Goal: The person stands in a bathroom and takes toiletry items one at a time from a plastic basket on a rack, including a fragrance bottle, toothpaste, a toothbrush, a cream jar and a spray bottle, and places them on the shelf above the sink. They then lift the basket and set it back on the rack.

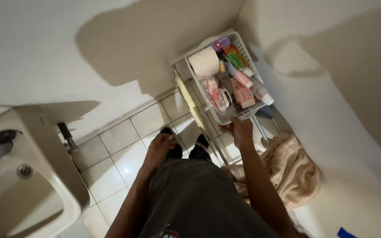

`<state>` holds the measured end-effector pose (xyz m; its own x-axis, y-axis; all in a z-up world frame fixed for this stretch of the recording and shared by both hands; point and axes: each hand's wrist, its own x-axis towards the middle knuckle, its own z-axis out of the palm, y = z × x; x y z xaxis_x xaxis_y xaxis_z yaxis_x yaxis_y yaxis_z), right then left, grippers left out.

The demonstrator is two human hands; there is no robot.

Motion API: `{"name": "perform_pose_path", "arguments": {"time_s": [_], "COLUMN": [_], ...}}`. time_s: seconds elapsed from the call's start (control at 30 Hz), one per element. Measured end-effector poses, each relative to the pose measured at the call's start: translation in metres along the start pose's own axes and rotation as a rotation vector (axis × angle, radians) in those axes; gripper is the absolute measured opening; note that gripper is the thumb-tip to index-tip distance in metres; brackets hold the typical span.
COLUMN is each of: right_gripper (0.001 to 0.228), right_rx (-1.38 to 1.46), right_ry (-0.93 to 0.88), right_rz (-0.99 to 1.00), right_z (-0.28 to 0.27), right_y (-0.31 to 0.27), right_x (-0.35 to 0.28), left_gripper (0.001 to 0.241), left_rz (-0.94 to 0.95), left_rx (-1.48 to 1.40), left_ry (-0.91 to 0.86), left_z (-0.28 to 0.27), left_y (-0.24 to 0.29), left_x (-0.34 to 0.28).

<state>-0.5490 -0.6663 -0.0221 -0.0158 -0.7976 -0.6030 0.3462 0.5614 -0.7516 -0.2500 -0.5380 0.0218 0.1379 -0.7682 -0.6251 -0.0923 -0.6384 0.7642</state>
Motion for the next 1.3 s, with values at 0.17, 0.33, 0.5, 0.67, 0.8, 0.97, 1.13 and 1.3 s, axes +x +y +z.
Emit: {"name": "perform_pose_path", "arguments": {"time_s": [0.17, 0.33, 0.5, 0.67, 0.8, 0.97, 1.13, 1.3], "right_gripper": [0.03, 0.03, 0.032, 0.039, 0.038, 0.034, 0.044, 0.057], "right_rx": [0.08, -0.034, 0.078, 0.045, 0.051, -0.073, -0.755, -1.207], "right_ry": [0.084, 0.194, 0.151, 0.234, 0.244, 0.283, 0.053, 0.025], "right_rz": [-0.085, -0.057, -0.01, 0.026, 0.055, 0.133, 0.184, 0.319], "right_z": [-0.025, -0.03, -0.045, -0.066, -0.076, -0.099, -0.114, -0.086], "right_y": [0.016, -0.001, 0.001, 0.022, 0.019, 0.032, -0.008, -0.085], "right_x": [0.012, -0.013, -0.05, -0.071, -0.097, -0.092, -0.109, -0.127], "left_gripper": [0.041, 0.037, 0.032, 0.033, 0.034, 0.032, 0.031, 0.033], "left_rz": [0.022, 0.06, 0.047, 0.015, 0.116, 0.135, 0.152, 0.1], "left_rx": [0.033, 0.023, 0.083, 0.024, 0.033, 0.217, 0.327, 0.274], "left_ry": [-0.095, -0.163, -0.187, -0.275, -0.36, -0.385, -0.4, -0.43], "left_z": [0.012, 0.028, 0.042, 0.061, 0.083, 0.108, 0.122, 0.117], "left_y": [0.02, 0.019, 0.07, 0.036, 0.028, 0.054, 0.045, 0.026], "left_x": [0.015, 0.033, 0.018, 0.055, 0.073, 0.057, 0.04, 0.036]}}
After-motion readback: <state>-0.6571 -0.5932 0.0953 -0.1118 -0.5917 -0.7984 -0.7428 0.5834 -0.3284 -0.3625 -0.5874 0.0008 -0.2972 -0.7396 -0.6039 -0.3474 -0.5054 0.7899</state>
